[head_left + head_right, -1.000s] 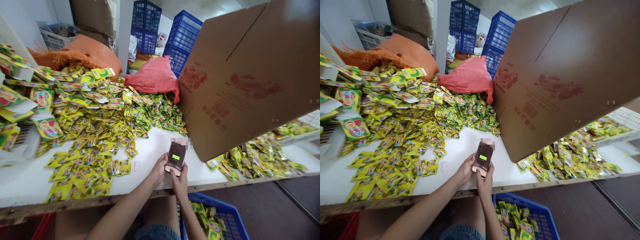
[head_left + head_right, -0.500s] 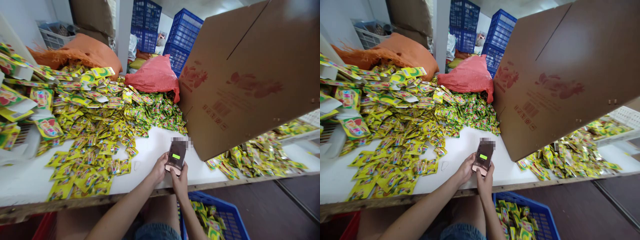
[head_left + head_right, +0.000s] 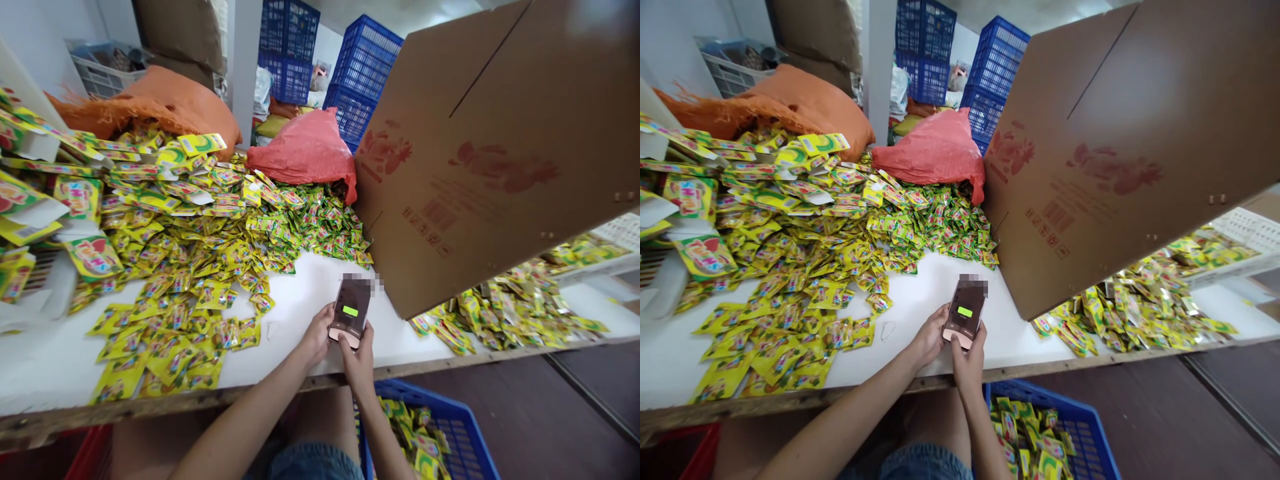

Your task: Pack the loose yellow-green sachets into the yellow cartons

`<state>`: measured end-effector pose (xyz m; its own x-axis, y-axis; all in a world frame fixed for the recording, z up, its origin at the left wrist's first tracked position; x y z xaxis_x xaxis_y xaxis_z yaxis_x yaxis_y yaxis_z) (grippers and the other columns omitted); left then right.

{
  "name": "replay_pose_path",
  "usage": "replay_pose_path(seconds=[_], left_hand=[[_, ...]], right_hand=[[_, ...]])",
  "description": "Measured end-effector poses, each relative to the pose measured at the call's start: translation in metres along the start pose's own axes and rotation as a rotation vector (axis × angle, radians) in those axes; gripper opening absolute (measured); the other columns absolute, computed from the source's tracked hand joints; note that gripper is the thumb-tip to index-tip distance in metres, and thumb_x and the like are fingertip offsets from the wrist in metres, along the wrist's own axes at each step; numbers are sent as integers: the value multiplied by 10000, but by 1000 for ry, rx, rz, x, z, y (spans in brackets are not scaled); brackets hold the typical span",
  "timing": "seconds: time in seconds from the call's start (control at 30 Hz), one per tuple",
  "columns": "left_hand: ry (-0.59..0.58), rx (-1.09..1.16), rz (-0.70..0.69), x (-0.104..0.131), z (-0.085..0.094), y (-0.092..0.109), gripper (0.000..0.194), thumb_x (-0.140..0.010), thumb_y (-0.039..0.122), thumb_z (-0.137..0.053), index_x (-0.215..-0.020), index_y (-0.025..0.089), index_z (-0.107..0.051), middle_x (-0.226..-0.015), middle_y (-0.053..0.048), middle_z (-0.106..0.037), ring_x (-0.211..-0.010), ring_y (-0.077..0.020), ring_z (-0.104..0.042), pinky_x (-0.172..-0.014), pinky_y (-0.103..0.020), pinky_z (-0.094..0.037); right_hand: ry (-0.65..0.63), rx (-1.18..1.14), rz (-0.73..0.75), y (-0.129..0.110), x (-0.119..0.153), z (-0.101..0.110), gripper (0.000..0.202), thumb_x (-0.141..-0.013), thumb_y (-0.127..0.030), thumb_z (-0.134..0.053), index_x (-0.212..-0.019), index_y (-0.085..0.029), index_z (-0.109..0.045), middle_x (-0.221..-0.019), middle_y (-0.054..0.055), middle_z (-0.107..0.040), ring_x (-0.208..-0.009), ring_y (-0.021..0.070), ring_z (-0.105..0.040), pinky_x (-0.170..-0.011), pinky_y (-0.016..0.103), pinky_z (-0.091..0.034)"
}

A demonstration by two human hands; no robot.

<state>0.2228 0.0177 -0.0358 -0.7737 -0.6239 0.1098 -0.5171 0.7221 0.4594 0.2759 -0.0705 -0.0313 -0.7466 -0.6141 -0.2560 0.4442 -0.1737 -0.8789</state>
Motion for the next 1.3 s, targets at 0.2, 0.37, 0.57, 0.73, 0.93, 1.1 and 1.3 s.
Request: replay_pose_path(seconds=[0.2,0.37,0.57,0.73,0.93,1.1,1.3], left_hand=[[-1,-25,1,1,-1,1,395,-705,383,-676,-1014,144,-615,-934,-89,-691,-817,-215,-637,-716,-287,-444],[-15,-22,-10,1,-1,1,371,-716,363,-663,-1015,147,-617,-961,-92,-686,-841,-212,-638,-738,-288,-456],[14,-37,12,1,0,0,363,-725,333,-650,-1032,144,-609,-930,-95,-692,-800,-203,-650,-719,-289,-481],[22,-22,20,1,0,0,334,-718,321,-656,-996,140,-618,-937,-92,-688,-798,-197,-650,-711,-279,-486],[21,-16,11,1,0,-1,328,-719,304,-654,-1001,141,-614,-941,-93,-686,-802,-200,-649,-724,-291,-486],[20,-21,15,1,0,-1,338,-716,325,-656,-999,143,-617,-936,-97,-687,-809,-209,-649,-728,-298,-481],[19,-26,17,1,0,-1,345,-730,345,-643,-1010,146,-613,-947,-98,-686,-824,-213,-645,-739,-303,-477]], right_hand=[[3,-4,6,-2,1,1,622,-765,-352,-559,-1300,-184,-290,-1164,126,-534,-1036,239,-538,-883,410,-428],[-37,-49,17,3,-1,5,585,-801,-382,-519,-1312,-189,-307,-1251,128,-487,-1099,246,-505,-943,432,-387],[-102,-72,25,9,-1,13,601,-795,-363,-536,-1335,-208,-323,-1278,116,-476,-1104,255,-496,-937,443,-398],[-153,-95,49,7,1,17,631,-784,-331,-543,-1355,-214,-301,-1283,112,-475,-1076,247,-517,-924,437,-415],[-177,-83,41,10,0,19,600,-788,-339,-537,-1332,-201,-326,-1256,110,-497,-1018,238,-547,-896,437,-433],[-174,-82,40,11,0,19,576,-797,-341,-527,-1321,-202,-331,-1270,109,-485,-1045,241,-534,-918,445,-416],[-186,-72,28,7,3,20,578,-802,-356,-523,-1323,-200,-328,-1232,103,-511,-1016,233,-543,-909,430,-419]])
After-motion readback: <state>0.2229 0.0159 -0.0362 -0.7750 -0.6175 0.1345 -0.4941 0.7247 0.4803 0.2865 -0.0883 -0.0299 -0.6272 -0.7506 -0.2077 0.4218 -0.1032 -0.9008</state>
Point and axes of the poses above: each hand's wrist, its own x-axis away from the middle knuckle, its own z-axis out of the back of the hand, y = z × x, the point moved 4 cm from there along -x, towards the middle knuckle
